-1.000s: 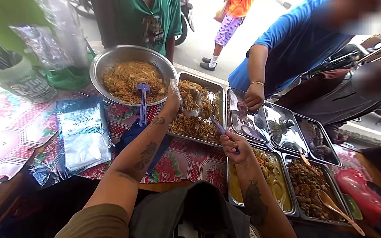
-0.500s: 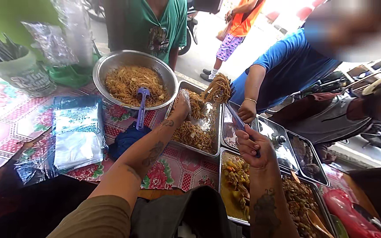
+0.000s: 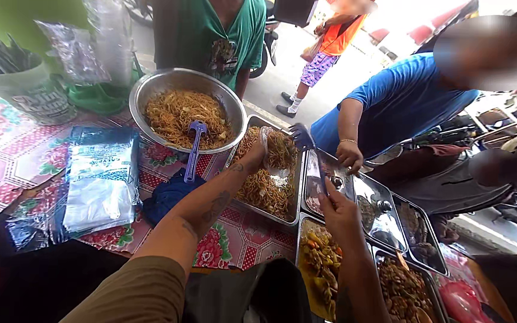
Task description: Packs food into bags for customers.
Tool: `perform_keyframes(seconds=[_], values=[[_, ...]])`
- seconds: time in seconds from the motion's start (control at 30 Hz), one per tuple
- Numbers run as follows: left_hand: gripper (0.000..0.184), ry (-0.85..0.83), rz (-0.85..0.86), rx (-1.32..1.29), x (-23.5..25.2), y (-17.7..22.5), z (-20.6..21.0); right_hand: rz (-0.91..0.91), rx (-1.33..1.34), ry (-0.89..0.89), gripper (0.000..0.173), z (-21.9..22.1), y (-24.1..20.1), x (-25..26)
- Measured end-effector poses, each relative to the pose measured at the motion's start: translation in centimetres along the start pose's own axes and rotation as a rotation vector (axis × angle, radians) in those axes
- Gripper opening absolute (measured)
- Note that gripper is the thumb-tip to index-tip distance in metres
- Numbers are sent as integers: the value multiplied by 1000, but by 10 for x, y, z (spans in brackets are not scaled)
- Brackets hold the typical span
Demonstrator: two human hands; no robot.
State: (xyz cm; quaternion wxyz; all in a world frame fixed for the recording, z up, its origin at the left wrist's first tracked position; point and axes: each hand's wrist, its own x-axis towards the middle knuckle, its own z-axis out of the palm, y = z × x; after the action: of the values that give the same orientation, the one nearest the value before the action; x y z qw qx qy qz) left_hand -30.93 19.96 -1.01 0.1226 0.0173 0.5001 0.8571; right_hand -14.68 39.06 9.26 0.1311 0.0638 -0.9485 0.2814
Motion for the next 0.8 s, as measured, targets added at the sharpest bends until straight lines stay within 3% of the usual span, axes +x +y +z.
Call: perform_keyframes(seconds=[0.07, 0.2, 0.3, 0.37, 0.4, 0.47, 0.53, 0.6, 0.67, 0.8], values=[[48, -13, -10, -13, 3, -2, -2, 96, 19, -6, 42, 4, 11, 8], [52, -24, -16, -24, 3, -2, -1, 425, -62, -312, 44, 38, 26, 23], [54, 4, -4, -66, 1, -3, 9, 485, -252, -438, 47, 67, 26, 27], [56, 52, 49, -94, 4, -10, 18, 447, -255, -366, 43, 76, 17, 29], [54, 69, 84, -100, 5, -13, 23, 436, -145, -282, 38, 80, 12, 30], [55, 115, 153, -98, 2, -18, 34, 578, 359, -119, 33, 89, -3, 36], [62, 136, 226, -93, 0, -24, 42, 821, 942, -101, 34, 88, -15, 47], [62, 147, 299, -110, -2, -30, 46, 893, 1285, -91, 37, 84, -17, 53], [55, 170, 307, -154, -3, -32, 48, 893, 1428, -50, 35, 80, -15, 55], [65, 127, 265, -68, -9, -31, 38, 868, 1442, 81, 30, 70, -10, 57]])
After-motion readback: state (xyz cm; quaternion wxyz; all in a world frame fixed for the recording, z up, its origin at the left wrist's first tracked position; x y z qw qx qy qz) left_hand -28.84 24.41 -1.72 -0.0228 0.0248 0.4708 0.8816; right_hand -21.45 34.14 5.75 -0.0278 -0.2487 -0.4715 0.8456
